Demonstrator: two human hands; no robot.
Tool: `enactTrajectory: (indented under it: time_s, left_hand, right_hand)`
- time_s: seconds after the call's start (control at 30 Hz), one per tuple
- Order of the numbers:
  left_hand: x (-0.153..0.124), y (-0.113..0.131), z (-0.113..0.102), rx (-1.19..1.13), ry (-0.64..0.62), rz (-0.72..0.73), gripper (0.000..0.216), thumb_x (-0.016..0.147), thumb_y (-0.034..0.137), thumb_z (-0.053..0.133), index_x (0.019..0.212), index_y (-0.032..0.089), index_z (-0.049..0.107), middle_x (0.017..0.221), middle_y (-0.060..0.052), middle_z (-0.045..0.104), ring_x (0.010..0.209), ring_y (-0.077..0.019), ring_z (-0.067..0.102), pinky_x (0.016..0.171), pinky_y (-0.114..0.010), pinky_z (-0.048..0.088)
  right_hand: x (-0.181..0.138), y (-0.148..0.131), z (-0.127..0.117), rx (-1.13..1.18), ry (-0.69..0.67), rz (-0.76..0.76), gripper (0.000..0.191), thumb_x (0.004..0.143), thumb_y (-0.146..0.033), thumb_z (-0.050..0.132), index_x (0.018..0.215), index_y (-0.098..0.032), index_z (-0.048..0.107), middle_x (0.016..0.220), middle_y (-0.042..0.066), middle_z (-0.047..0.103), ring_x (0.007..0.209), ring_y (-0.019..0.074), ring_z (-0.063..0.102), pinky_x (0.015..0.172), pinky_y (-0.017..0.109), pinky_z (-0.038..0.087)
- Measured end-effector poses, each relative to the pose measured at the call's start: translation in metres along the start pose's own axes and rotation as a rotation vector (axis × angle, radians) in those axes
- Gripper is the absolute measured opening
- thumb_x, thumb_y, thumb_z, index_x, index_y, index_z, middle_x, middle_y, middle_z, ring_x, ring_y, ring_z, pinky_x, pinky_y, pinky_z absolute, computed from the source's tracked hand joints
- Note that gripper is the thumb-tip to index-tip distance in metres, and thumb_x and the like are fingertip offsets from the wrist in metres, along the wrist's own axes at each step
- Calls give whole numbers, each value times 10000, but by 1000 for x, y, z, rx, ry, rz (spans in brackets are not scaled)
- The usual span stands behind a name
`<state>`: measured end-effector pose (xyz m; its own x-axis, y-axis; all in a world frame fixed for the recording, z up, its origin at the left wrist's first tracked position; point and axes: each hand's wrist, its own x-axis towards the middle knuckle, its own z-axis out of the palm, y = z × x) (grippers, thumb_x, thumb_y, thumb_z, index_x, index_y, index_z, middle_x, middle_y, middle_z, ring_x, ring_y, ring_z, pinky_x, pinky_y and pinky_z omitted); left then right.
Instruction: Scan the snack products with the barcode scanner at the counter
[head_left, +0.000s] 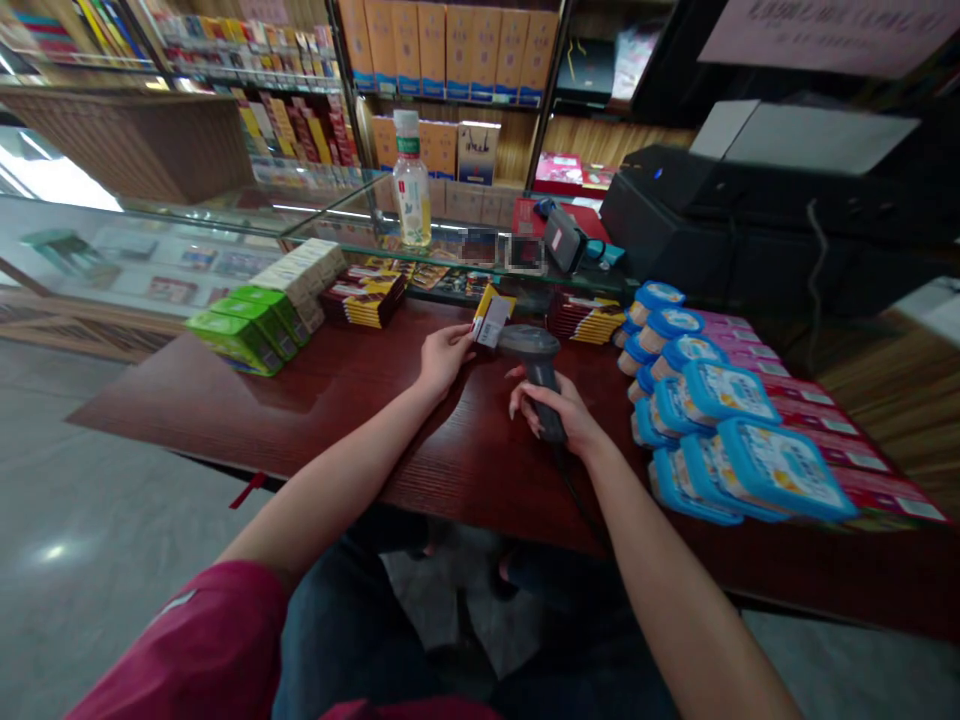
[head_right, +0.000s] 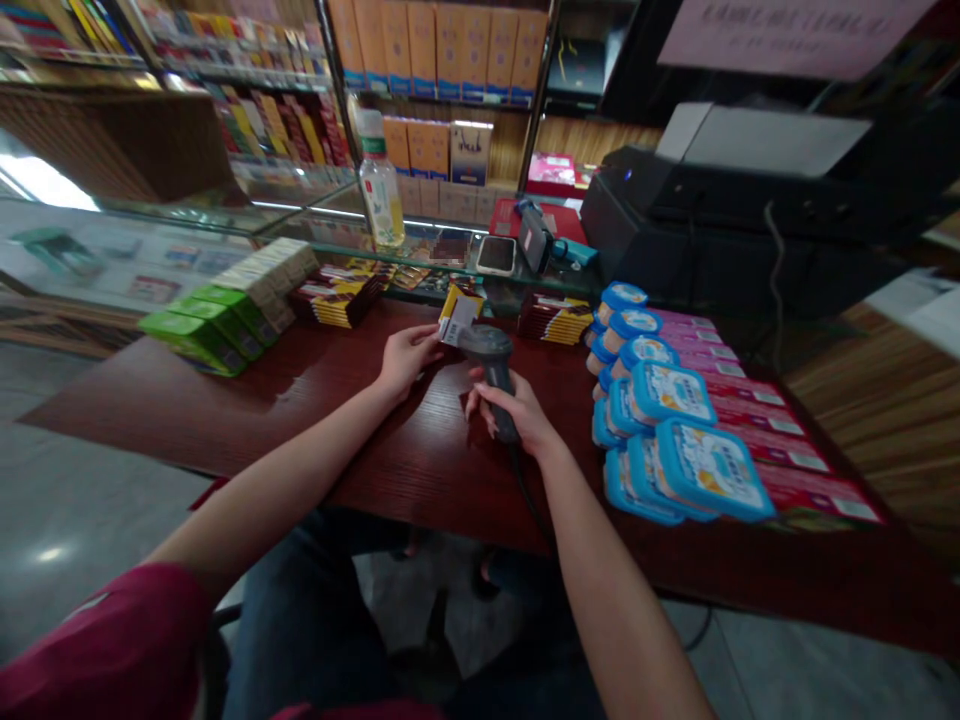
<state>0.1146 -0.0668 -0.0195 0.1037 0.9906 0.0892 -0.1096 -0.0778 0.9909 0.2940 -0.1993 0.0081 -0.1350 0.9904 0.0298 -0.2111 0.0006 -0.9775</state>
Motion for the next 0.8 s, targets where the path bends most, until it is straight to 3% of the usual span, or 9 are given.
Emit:
enactTrajectory:
  time_s: [0.13,0.23,0.33,0.43,0.53,0.67,0.8]
  left_hand:
    - [12,12,-30,319,113,370,234,959,175,658,1160,172,780,1167,-88,812,1081,-225,773,997,-350,606]
    - [22,24,-72,611,155,626,271,1013,172,584,1223,216,750,1246,-68,792,1178,-206,741,1074,-339,562]
    - [31,31,-119,807,211,749,280,1053,206,542,1267,241,720,1322,-66,764,1253,-201,712,1114,-347,540]
    - [40,32,-158,937,270,783,310,1064,192,513,1304,260,698,1401,-68,724,1347,-196,659,1164,-360,512]
    - [50,30,-181,1043,295,721,368,1046,123,469,1308,256,690,1463,-75,683,1442,-191,580,1210,-383,482]
    - [60,27,-186,1142,307,596,467,993,40,399,1339,193,674,1563,-123,590,1560,-224,430,1271,-440,415]
    - [57,33,-172,1180,368,564,498,987,75,411,1446,101,600,1654,-187,461,1604,-279,344,1325,-464,313]
  right_hand:
    - [-3,-1,-1,34,29,3,542,812,-447,785,1248,-180,604,773,28,738,441,89,461,363,210,390]
    - [-3,-1,2,68,47,-2,488,821,-428,763,1216,-192,602,754,28,733,432,96,460,359,211,372]
    - [3,0,12,129,30,-5,433,828,-411,737,1187,-201,615,738,23,722,427,94,450,368,214,361]
    - [17,4,33,177,-15,1,419,832,-405,722,1188,-206,625,734,17,712,431,92,443,380,220,359]
    - [37,12,57,184,-66,32,430,812,-408,737,1172,-200,626,723,19,711,425,95,438,371,223,350]
    - [60,21,79,175,-96,59,460,792,-421,757,1162,-187,617,721,30,722,412,93,435,354,218,336]
    - [65,21,81,184,-101,73,464,800,-433,759,1174,-196,622,736,26,717,414,92,429,349,225,334]
